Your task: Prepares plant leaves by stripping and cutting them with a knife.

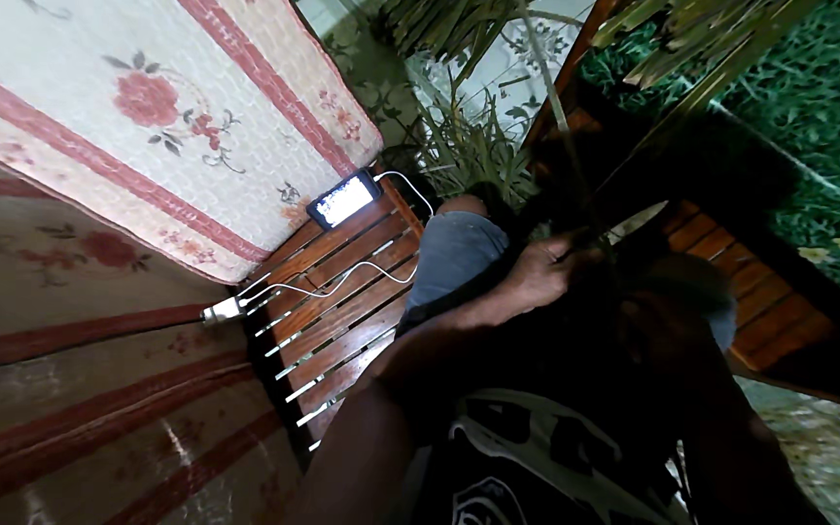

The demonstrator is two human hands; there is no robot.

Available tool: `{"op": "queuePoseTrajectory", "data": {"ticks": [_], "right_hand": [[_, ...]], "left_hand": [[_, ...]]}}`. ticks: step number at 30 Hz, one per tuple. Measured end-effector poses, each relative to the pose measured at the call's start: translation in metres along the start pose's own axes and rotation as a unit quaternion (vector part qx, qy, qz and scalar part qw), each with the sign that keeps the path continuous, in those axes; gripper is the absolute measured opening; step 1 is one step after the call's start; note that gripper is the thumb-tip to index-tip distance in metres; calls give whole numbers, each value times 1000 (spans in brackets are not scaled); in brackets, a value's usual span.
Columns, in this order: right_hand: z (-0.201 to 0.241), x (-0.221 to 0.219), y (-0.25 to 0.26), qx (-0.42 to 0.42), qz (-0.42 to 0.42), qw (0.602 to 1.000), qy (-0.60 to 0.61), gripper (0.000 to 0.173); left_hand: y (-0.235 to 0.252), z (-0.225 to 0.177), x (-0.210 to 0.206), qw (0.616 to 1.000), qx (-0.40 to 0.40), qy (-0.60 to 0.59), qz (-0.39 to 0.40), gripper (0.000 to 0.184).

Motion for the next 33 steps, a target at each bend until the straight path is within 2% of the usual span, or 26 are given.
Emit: {"op": "queuePoseTrajectory", "data": {"ticks": [6,33], "right_hand": [[-9,-10,-1,-23,7,998,60,24],[-14,-9,1,-13,10,999,44,24]], "left_hand": [[-2,5,-1,1000,6,9,-5,31],[0,11,-4,1000,23,-8,-6,31]]}}
Point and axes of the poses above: each hand's wrist, its own y-axis towards the middle knuckle, its own x-axis out of the back of the hand, z = x × y, the point moved 8 cm from there along y, towards the middle knuckle, and after that the axes turned 1 degree about y, right-handed, at the moved point
